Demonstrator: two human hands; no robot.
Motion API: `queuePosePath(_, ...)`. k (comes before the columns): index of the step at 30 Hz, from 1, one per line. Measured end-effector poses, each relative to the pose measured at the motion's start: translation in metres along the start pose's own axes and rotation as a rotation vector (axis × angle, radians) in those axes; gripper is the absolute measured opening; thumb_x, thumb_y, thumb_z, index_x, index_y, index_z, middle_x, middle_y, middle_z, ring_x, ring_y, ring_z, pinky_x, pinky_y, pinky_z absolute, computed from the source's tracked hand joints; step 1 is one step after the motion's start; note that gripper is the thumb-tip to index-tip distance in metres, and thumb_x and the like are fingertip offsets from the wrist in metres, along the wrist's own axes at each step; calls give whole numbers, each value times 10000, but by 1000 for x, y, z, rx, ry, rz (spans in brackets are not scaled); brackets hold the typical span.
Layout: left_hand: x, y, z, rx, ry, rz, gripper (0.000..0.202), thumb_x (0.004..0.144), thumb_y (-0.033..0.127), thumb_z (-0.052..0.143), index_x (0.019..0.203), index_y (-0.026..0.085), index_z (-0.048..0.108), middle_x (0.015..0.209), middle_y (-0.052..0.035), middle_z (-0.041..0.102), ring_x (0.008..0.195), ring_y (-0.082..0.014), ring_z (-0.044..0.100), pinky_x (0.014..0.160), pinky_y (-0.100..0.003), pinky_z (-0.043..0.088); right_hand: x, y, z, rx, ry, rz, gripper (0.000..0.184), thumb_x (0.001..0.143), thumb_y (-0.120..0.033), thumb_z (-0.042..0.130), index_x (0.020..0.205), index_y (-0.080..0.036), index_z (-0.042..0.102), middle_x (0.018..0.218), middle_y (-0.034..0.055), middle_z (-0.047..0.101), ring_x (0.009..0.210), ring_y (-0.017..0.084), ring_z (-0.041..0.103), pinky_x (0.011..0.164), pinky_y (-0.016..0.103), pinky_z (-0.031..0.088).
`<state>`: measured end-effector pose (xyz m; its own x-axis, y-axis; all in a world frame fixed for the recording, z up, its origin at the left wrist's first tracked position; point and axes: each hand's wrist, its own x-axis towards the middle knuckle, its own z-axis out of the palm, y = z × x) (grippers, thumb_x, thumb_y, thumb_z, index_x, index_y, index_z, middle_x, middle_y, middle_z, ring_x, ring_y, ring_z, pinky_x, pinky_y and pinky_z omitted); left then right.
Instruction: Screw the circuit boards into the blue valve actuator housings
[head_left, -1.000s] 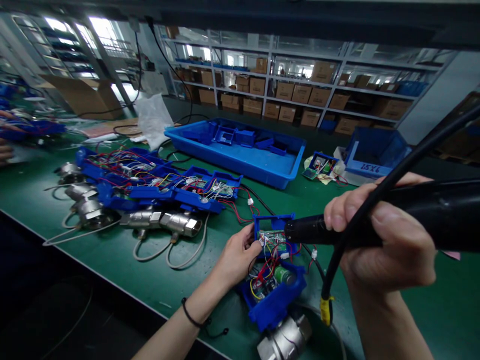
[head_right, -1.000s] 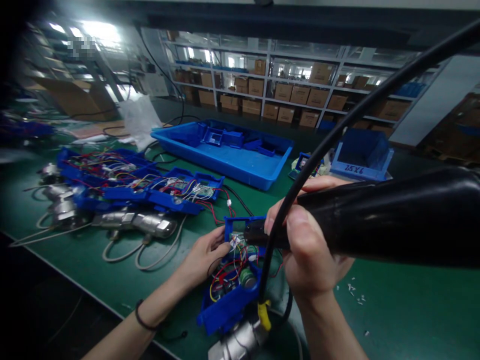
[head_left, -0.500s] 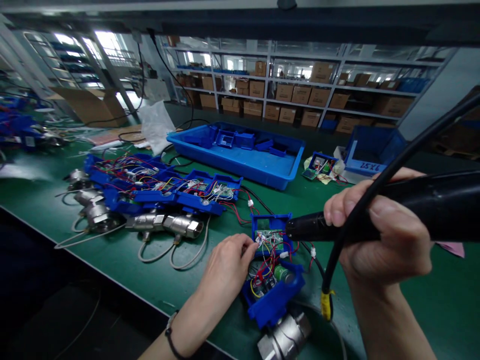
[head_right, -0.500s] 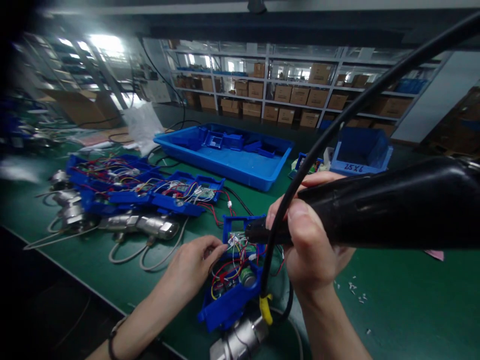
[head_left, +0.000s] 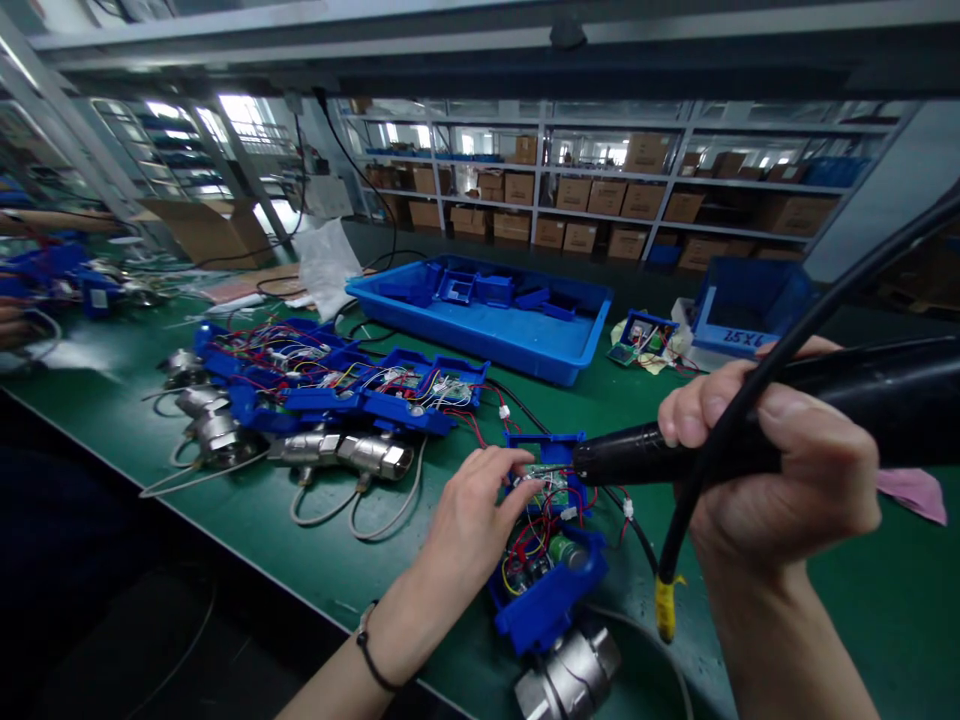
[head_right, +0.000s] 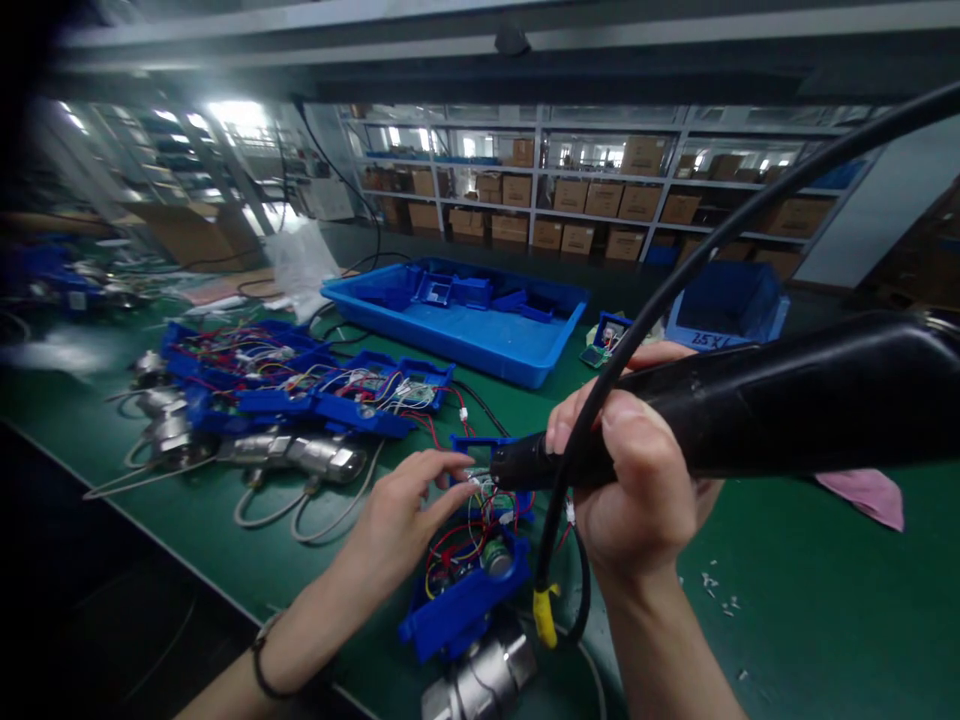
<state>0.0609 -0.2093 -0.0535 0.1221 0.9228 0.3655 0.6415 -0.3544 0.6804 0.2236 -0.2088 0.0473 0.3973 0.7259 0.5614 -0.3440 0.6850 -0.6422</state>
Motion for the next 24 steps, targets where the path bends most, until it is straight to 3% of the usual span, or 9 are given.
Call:
queuePosePath(3, 3, -2, 1, -39, -2, -19, 136, 854, 269, 570, 759, 206, 644, 776, -13, 646, 793, -175, 584, 760, -302, 433, 2, -2, -1, 3, 17, -6, 143, 677, -174, 516, 816, -192, 486, 497, -64, 492, 366, 92, 442, 377, 239, 361)
queuePosePath(6, 1, -8, -1, -144, 77, -183, 125, 835, 281, 566, 773, 193, 629, 771, -17, 631, 730, -165, 567, 702, -298, 445, 3, -1, -3, -28, 55, -30, 124, 684, -173, 513, 804, -195, 493, 502, -59, 498, 376, 94, 439, 384, 247, 355)
queuePosePath(8, 1, -13, -5, -419, 90, -394, 108, 816, 267, 558, 801, 173, 609, 779, -22, 626, 681, -149, 567, 644, -282, 468, 4, 0, -4, -49, 73, -39, 120, 682, -185, 521, 799, -194, 498, 508, -55, 501, 384, 98, 444, 388, 252, 356)
queuePosePath(11, 2, -22, -9, -984, 43, -694, 66, 714, 98, 551, 762, 143, 555, 785, -24, 614, 677, -113, 588, 645, -237, 502, 4, 4, -5, -73, 80, -24, 129, 672, -196, 532, 798, -186, 505, 516, -52, 506, 392, 103, 463, 389, 255, 366)
queuePosePath(14, 3, -30, -10, -1257, -16, -841, 96, 671, 67, 532, 727, 141, 510, 627, 30, 509, 517, -48, 492, 488, -145, 415, 4, 6, -5, -77, 68, -22, 159, 650, -218, 541, 800, -182, 504, 502, -56, 498, 378, 103, 453, 382, 256, 361)
queuePosePath(16, 3, -35, -10, -1162, -66, -847, 64, 749, 194, 557, 778, 151, 518, 512, 95, 353, 391, -24, 308, 365, -122, 222, 4, 6, -5, -75, 51, -24, 164, 643, -228, 549, 794, -183, 503, 498, -55, 504, 376, 103, 450, 379, 255, 358)
queuePosePath(18, 2, -38, -10, -942, -204, -814, 204, 776, 343, 599, 842, 161, 535, 472, 128, 264, 364, -24, 188, 354, -144, 103, 4, 6, -6, -78, 42, -21, 158, 647, -232, 556, 789, -187, 502, 510, -52, 513, 383, 105, 458, 379, 253, 362)
queuePosePath(21, 1, -41, -12, -709, -504, -766, 371, 731, 471, 652, 896, 151, 563, 453, 134, 272, 370, -30, 169, 366, -176, 92, 6, 10, -7, -92, 49, -35, 176, 639, -251, 564, 795, -199, 499, 502, -62, 494, 373, 106, 447, 371, 251, 356)
queuePosePath(24, 3, -42, -14, -688, -568, -736, 524, 703, 534, 654, 1026, 132, 560, 458, 141, 242, 392, -40, 151, 381, -196, 72, 7, 14, -8, -99, 69, -59, 214, 617, -259, 567, 813, -208, 498, 488, -72, 482, 365, 108, 433, 372, 254, 360)
